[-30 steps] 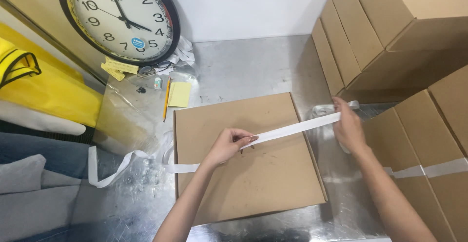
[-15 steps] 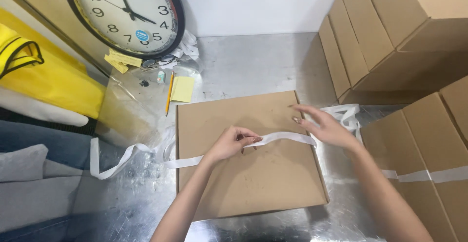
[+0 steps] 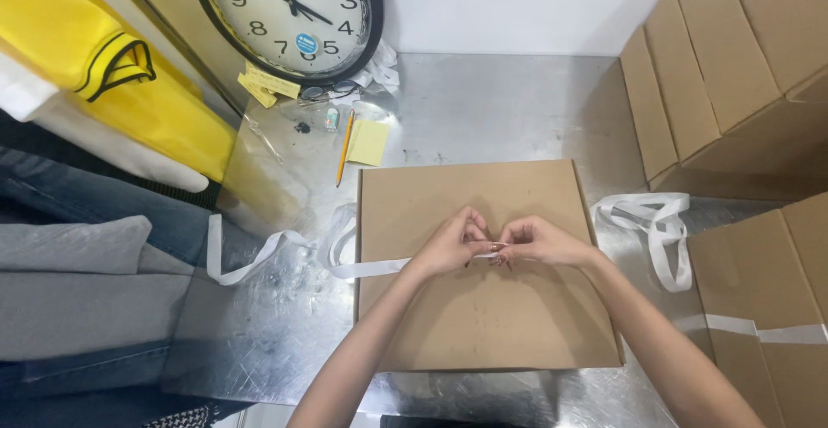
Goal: The person ties a white ribbon around a cardboard box. They wrap the ribbon lengthwise and crosswise, then tie a knot and form a bow on top of the box.
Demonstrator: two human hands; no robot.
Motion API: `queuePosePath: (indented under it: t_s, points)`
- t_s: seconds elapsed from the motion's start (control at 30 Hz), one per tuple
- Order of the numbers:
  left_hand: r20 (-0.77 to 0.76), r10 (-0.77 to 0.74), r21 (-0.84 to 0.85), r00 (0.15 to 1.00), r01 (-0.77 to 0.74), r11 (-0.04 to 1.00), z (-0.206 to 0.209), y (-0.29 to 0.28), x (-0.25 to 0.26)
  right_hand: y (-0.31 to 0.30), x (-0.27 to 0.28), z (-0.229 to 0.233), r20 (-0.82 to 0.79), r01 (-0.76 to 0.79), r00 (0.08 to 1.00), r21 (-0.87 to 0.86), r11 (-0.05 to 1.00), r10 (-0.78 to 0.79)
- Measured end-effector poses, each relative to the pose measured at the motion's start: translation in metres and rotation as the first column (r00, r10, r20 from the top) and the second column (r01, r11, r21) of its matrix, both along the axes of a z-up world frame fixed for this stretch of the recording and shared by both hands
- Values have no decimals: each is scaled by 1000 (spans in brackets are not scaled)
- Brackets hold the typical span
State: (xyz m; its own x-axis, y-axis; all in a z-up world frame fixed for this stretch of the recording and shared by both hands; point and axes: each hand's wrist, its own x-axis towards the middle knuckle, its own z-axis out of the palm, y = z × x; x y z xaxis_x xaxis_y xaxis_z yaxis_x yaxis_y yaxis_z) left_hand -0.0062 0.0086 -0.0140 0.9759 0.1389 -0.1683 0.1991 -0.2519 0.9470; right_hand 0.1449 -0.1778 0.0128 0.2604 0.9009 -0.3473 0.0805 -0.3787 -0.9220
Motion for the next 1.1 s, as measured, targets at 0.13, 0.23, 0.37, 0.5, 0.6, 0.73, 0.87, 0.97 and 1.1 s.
queuePosePath:
  t_s: [0.13, 0.23, 0.37, 0.5, 0.6, 0.73, 0.87, 0.97, 1.1]
  points:
    - [-5, -20, -118, 1000, 19, 993, 9, 15, -17, 7, -7, 8, -22, 22, 1000, -36, 999, -23]
    - [-30, 2, -168, 1000, -7, 986, 23, 40, -41, 9, -6, 4, -37, 50, 998, -19, 999, -50]
    - [-125, 45, -171, 991, -67, 983, 34, 92, -89, 7, -7, -1, -26, 136, 990, 8, 991, -136]
    - [-290, 38, -46, 956, -54, 998, 22, 160, -151, 2, -4, -13, -20, 202, 979, 4, 979, -202]
    - [-576, 172, 416, 799, 105, 903, 39, 181, -199, 3, -5, -15, 1, 226, 974, -12, 974, -226]
    - [-469, 591, 851, 657, 157, 501, -83, 257, -243, 11, -15, -5, 32, 239, 971, -16, 971, -238]
    - [-275, 682, 899, 677, -71, 432, -20, 216, -237, 15, -21, -2, 60, 252, 967, -53, 966, -249]
    - [-290, 488, 816, 823, -54, 576, 9, 185, -219, 18, -21, -5, 69, 262, 964, -87, 961, -257]
    - [-265, 418, 766, 869, -75, 639, -41, 189, -197, 20, -26, 5, 77, 289, 957, -119, 950, -281]
